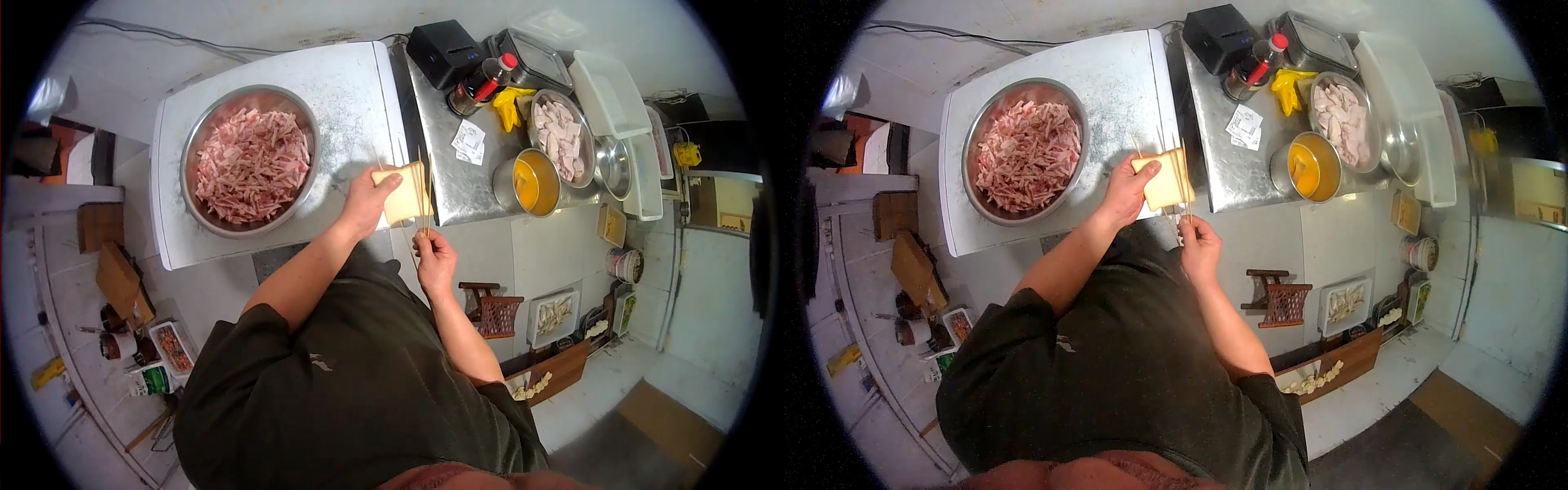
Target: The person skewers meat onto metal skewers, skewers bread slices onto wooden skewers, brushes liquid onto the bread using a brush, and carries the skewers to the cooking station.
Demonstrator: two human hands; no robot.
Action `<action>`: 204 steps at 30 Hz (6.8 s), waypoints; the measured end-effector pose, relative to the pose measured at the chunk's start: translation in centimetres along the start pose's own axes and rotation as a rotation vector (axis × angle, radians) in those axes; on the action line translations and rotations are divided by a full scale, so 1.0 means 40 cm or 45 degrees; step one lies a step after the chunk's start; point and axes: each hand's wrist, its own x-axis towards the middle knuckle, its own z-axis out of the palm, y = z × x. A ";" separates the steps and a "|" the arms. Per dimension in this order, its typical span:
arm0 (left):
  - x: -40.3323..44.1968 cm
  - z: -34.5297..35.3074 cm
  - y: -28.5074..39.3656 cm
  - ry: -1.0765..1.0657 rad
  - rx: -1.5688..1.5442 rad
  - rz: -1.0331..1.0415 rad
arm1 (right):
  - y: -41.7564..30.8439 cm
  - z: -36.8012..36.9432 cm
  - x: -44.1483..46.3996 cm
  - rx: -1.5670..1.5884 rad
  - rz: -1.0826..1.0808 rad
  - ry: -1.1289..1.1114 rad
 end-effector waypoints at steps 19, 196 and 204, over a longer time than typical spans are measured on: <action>0.011 -0.176 -0.030 0.288 1.732 0.545 | -0.057 0.089 0.301 -0.473 -0.170 -0.187; 0.004 -0.043 0.039 -0.030 -0.128 -0.019 | -0.021 -0.026 -0.078 -0.620 -0.475 -0.130; -0.013 -0.036 0.012 -0.060 -0.082 -0.055 | -0.035 -0.020 -0.043 -0.588 -0.506 -0.090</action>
